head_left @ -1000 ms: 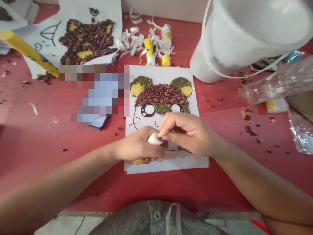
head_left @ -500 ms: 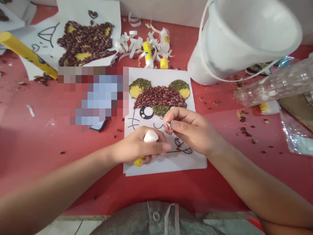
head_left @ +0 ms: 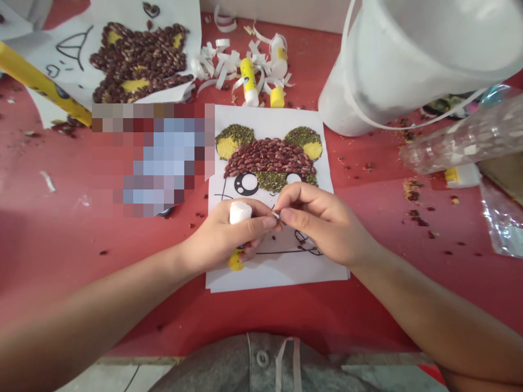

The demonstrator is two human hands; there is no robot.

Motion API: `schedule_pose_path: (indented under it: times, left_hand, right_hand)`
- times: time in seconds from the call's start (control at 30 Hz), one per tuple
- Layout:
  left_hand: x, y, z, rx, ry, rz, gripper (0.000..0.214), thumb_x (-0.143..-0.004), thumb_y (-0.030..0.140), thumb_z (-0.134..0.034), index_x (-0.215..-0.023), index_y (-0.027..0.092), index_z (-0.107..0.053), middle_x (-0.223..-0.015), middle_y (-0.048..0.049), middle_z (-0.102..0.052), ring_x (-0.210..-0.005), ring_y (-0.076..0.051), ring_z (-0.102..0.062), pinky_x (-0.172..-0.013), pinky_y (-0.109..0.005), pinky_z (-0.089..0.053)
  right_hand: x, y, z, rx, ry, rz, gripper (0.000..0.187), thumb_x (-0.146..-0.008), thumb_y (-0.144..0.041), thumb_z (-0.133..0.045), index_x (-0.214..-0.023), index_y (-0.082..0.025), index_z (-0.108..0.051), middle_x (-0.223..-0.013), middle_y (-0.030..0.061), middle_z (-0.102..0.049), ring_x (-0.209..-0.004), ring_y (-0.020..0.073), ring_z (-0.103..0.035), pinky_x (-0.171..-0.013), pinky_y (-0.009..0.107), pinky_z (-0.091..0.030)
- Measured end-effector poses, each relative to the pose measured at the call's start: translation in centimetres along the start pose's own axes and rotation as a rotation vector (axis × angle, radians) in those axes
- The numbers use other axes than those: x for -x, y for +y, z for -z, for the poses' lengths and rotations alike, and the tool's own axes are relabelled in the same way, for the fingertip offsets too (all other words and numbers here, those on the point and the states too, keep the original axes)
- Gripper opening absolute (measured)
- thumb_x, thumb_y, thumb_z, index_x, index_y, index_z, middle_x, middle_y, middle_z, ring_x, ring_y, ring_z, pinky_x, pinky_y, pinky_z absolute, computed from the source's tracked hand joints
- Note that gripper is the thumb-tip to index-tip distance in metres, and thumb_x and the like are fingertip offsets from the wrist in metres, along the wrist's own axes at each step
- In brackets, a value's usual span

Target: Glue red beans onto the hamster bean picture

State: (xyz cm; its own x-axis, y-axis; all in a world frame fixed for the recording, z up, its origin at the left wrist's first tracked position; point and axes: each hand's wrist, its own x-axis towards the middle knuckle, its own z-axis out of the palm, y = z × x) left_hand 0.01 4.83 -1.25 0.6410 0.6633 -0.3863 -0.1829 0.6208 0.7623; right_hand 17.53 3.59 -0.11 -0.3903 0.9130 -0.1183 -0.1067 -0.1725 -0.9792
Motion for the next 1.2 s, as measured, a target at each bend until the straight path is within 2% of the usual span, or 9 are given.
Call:
schedule_pose_path:
  times: [0.17,0.27,0.33,0.43,0.57,0.7,0.8,1.03,1.2]
  left_hand:
    - [-0.1,-0.1,0.1,0.011,0.004,0.0,0.011,-0.073,0.025,-0.066,-0.072,0.014,-0.064,-0.044,0.006,-0.049,-0.034,-0.004,-0.041,-0.032,-0.014,-0.034]
    - [0.0,0.0,0.2,-0.029,-0.009,0.032,0.01,-0.072,0.024,-0.065,-0.071,0.014,-0.064,-0.043,0.0064,-0.048,-0.033,-0.004,-0.041,-0.032,-0.015,-0.033]
    - [0.2,0.1,0.2,-0.097,-0.027,0.053,0.01,-0.073,0.025,-0.064,-0.072,0.014,-0.063,-0.042,0.0064,-0.048,-0.033,-0.005,-0.042,-0.032,-0.016,-0.034]
    - [0.6,0.3,0.2,-0.263,-0.087,0.039,0.011,-0.074,0.026,-0.063,-0.073,0.014,-0.062,-0.041,0.0061,-0.048,-0.034,-0.006,-0.042,-0.033,-0.016,-0.034]
    - [0.8,0.5,0.1,-0.399,-0.111,0.024,0.012,-0.076,0.025,-0.06,-0.072,0.014,-0.062,-0.044,0.0055,-0.048,-0.036,-0.006,-0.043,-0.034,-0.017,-0.034]
    - [0.7,0.5,0.2,-0.408,-0.113,0.02,0.012,-0.077,0.025,-0.059,-0.072,0.015,-0.062,-0.043,0.0059,-0.047,-0.036,-0.006,-0.042,-0.034,-0.016,-0.034]
    - [0.6,0.5,0.1,-0.408,-0.119,0.019,0.012,-0.077,0.026,-0.059,-0.072,0.015,-0.061,-0.043,0.0061,-0.046,-0.036,-0.006,-0.042,-0.034,-0.016,-0.034]
    - [0.6,0.6,0.0,-0.4,-0.121,0.021,0.013,-0.077,0.026,-0.059,-0.072,0.014,-0.06,-0.042,0.0066,-0.045,-0.036,-0.006,-0.041,-0.034,-0.017,-0.033]
    - [0.7,0.5,-0.1,-0.401,-0.105,0.034,0.015,-0.076,0.028,-0.06,-0.072,0.014,-0.06,-0.042,0.0063,-0.044,-0.036,-0.007,-0.041,-0.034,-0.018,-0.034]
  right_hand:
    - [0.0,0.5,0.0,-0.057,-0.005,-0.003,0.007,-0.086,-0.021,-0.054,-0.08,-0.02,-0.055,-0.069,-0.0033,-0.055,-0.066,0.0086,-0.055,-0.063,0.023,-0.046]
    - [0.0,0.8,0.5,0.016,0.086,0.023,0.005,-0.086,-0.025,-0.055,-0.084,-0.021,-0.056,-0.07,-0.0037,-0.053,-0.064,0.0088,-0.052,-0.059,0.023,-0.043]
    - [-0.1,0.8,1.1,0.184,0.189,0.092,0.004,-0.086,-0.025,-0.055,-0.085,-0.021,-0.055,-0.072,-0.0033,-0.052,-0.064,0.0089,-0.051,-0.057,0.023,-0.041]
    - [-0.2,0.9,2.0,0.615,0.285,0.287,0.003,-0.086,-0.019,-0.053,-0.083,-0.021,-0.054,-0.075,-0.0011,-0.055,-0.069,0.0109,-0.052,-0.061,0.025,-0.042]
    - [-0.5,1.9,2.6,1.154,0.216,0.511,0.008,-0.086,-0.015,-0.049,-0.083,-0.02,-0.055,-0.078,0.0029,-0.058,-0.075,0.016,-0.053,-0.068,0.031,-0.044]
    - [-1.0,2.8,2.5,1.423,0.233,0.593,0.011,-0.087,-0.016,-0.049,-0.081,-0.019,-0.057,-0.077,0.005,-0.06,-0.075,0.0191,-0.051,-0.071,0.033,-0.043]
    - [-1.3,2.9,2.2,1.485,0.231,0.602,0.013,-0.087,-0.017,-0.049,-0.078,-0.018,-0.058,-0.074,0.0044,-0.059,-0.073,0.019,-0.049,-0.07,0.032,-0.04]
    - [-1.6,2.9,1.8,1.455,0.242,0.529,0.019,-0.087,-0.017,-0.049,-0.07,-0.019,-0.058,-0.068,0.0012,-0.058,-0.07,0.0175,-0.047,-0.068,0.032,-0.034]
    - [-1.2,2.6,2.3,1.301,0.302,0.543,0.016,-0.084,-0.015,-0.05,-0.083,-0.019,-0.066,-0.076,0.0038,-0.059,-0.076,0.0176,-0.053,-0.072,0.032,-0.042]
